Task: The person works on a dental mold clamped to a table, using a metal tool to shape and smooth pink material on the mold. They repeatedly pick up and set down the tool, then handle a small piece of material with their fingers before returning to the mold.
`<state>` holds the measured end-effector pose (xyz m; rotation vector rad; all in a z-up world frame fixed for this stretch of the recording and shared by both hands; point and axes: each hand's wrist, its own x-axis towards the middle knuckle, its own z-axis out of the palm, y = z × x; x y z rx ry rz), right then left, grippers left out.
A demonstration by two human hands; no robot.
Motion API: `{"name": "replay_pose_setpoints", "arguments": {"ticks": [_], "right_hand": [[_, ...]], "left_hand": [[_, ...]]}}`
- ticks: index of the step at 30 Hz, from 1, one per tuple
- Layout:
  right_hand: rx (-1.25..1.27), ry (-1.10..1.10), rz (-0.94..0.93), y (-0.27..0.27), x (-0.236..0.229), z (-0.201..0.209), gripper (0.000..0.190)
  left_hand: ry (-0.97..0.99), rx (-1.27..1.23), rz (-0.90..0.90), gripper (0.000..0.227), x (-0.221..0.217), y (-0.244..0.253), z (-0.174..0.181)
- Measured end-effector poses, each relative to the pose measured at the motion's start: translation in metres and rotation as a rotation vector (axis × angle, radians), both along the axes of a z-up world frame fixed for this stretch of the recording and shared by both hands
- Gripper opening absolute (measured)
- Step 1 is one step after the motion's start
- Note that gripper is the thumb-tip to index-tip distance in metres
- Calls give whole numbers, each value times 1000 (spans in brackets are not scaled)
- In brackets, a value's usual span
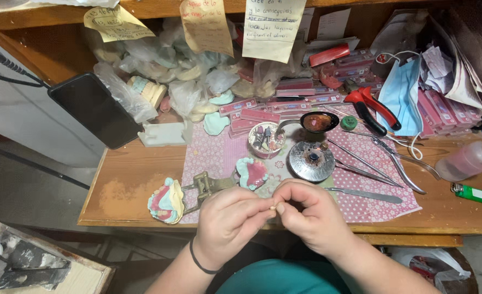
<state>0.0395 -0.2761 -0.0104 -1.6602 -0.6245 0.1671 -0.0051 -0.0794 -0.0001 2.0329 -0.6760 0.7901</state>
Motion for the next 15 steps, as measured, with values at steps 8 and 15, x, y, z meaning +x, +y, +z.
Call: {"name": "replay_pose_setpoints", "arguments": {"ticks": [8, 15], "right_hand": [[101, 81, 12, -1, -5, 2, 16], [197, -38, 44, -7, -4, 18, 17]], "left_hand": [[193, -231, -86, 11, -3, -3, -8], [361, -436, -87, 9, -6, -1, -12]]}}
